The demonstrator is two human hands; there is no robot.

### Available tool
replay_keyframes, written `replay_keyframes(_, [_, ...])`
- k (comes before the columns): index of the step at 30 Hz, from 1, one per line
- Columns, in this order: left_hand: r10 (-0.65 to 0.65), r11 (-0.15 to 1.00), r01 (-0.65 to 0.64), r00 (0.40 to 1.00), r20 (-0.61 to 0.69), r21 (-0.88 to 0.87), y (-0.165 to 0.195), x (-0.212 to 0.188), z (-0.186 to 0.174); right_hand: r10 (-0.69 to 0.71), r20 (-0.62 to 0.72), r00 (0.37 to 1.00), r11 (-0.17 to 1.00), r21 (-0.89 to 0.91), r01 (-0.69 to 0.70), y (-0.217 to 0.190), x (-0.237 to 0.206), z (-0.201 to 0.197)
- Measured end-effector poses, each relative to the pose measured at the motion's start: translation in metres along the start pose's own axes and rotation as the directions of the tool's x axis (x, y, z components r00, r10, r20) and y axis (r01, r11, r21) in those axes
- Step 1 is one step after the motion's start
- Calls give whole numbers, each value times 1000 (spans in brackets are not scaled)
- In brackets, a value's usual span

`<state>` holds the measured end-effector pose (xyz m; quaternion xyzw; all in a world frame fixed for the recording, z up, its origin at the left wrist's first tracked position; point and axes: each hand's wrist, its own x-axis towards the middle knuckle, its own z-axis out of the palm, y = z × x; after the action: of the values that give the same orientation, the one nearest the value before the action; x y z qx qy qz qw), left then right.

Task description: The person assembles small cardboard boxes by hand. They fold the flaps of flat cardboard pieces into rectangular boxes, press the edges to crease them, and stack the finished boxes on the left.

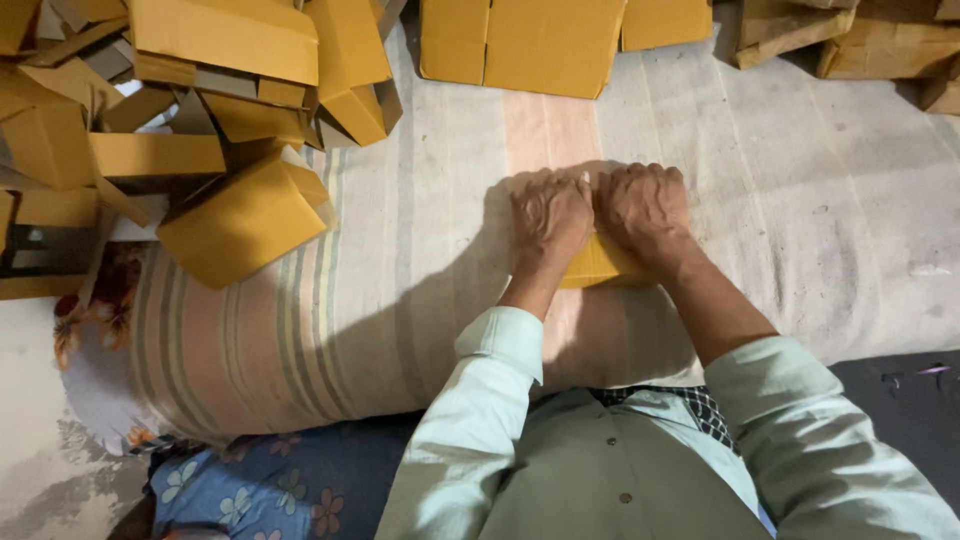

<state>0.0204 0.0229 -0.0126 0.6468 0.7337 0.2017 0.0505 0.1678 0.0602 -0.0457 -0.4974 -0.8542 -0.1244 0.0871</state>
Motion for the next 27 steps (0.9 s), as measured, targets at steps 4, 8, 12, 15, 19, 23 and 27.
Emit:
replay_keyframes(4, [-25, 1000, 25, 999, 20, 0, -6, -2, -4, 139, 92, 986, 986, 77, -147, 19, -3, 0])
replay_keyframes(8, [-43, 999, 41, 995, 95, 21, -11, -5, -8, 227, 43, 973, 957, 173, -231, 25, -14, -8])
replay_keyframes(12, [61, 998, -63, 992, 111, 16, -13, -15, -6, 122, -102, 987, 991, 66, -115, 8, -31, -20])
replay_keyframes(15, [140, 989, -141, 990, 25, 38, -10, -40, 1, 101, -74, 992, 985, 145, -90, -20, -44, -21])
replay_keyframes(19, [190, 982, -190, 982, 22, 2, -20, -56, 1, 80, -26, 996, 969, 238, -72, -28, -49, -21])
replay_keyframes(23, [215, 976, -216, 976, -13, -26, -40, -83, -8, 78, -14, 997, 984, 159, -74, -9, -68, -37])
replay_keyframes(27, [346, 938, -346, 938, 3, -25, -47, -106, -20, 12, 49, 999, 954, 300, -26, -1, -93, -65])
